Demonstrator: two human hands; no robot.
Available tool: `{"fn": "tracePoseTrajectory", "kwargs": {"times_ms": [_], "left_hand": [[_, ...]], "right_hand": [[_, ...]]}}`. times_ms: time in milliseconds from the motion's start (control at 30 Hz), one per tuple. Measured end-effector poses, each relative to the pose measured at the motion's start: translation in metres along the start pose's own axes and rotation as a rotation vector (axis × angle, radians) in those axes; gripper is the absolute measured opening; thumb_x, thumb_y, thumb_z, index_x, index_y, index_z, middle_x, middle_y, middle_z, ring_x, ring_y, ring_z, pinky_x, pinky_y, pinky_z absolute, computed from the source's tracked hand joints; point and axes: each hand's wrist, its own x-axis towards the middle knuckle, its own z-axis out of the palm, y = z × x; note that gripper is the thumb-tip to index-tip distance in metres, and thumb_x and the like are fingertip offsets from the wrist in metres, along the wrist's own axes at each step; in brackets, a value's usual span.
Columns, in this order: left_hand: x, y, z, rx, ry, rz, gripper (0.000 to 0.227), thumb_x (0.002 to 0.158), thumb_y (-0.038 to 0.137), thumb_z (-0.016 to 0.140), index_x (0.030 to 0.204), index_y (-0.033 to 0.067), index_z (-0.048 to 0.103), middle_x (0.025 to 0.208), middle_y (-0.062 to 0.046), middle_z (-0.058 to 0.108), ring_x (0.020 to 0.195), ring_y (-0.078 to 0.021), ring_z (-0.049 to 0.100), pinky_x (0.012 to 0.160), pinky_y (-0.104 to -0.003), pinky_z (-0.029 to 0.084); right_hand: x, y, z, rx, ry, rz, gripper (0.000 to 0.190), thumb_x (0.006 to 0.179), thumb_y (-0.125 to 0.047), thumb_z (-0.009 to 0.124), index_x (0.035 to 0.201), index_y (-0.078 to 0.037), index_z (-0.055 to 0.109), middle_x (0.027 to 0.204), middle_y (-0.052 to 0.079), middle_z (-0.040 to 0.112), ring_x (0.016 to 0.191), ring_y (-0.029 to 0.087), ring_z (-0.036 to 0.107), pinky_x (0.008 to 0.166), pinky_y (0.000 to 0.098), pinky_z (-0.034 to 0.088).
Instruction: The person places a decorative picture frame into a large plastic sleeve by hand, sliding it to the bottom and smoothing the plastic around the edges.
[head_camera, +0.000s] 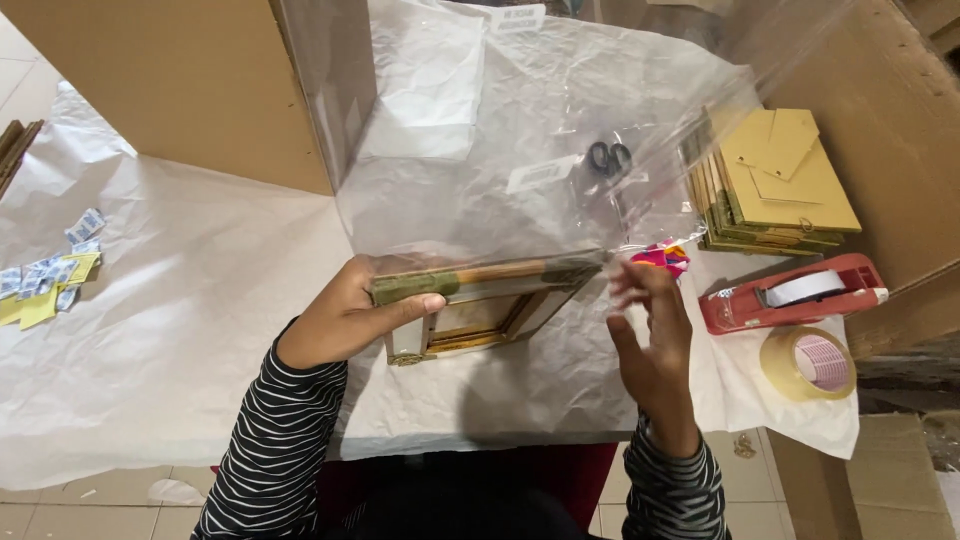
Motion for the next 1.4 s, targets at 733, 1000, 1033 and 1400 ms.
{"fn": "tracePoseTrajectory", "kwargs": {"times_ms": [733,1000,1033,1400], "left_hand": [[-0.002,0.002,-0.001,-0.014,-0.014,-0.070,0.028,0.092,0.008,0.071,0.118,-0.0037,0.075,0.111,-0.014,0.078,0.100,-0.0152,0.062,0.092,-0.040,0.057],[-0.004,-0.003,-0.002,-0.010,-0.005,-0.065,0.028,0.091,0.006,0.070,0.117,-0.0051,0.075,0.114,-0.017,0.078,0.110,-0.0222,0.066,0.104,-0.048,0.050],[-0.003,-0.004,-0.004,-0.012,-0.007,-0.066,0.028,0.091,0.006,0.070,0.117,-0.0051,0.075,0.114,-0.017,0.078,0.110,-0.0222,0.066,0.104,-0.048,0.050],[-0.010,-0.026,0.003,0.068,0.024,0.076,0.034,0.088,0.006,0.074,0.120,-0.0028,0.073,0.120,-0.016,0.077,0.120,-0.0260,0.063,0.115,-0.056,0.035]], "right_hand": [[0.027,0.064,0.038,0.221,-0.024,-0.091,0.046,0.094,-0.045,0.072,0.099,0.001,0.073,0.082,0.012,0.070,0.079,0.016,0.066,0.080,0.0378,0.056],[0.026,0.054,0.021,0.225,0.083,-0.160,0.054,0.105,-0.048,0.051,0.116,0.002,0.067,0.102,0.015,0.067,0.099,0.024,0.063,0.094,0.0362,0.048],[0.029,0.043,0.022,0.223,0.084,-0.158,0.054,0.105,-0.048,0.051,0.116,0.002,0.067,0.102,0.015,0.067,0.099,0.024,0.063,0.094,0.0362,0.048],[0.012,0.114,0.050,0.415,0.159,-0.052,0.060,0.092,-0.057,0.069,0.098,0.002,0.075,0.076,0.007,0.069,0.073,0.008,0.058,0.076,0.0300,0.056]]}}
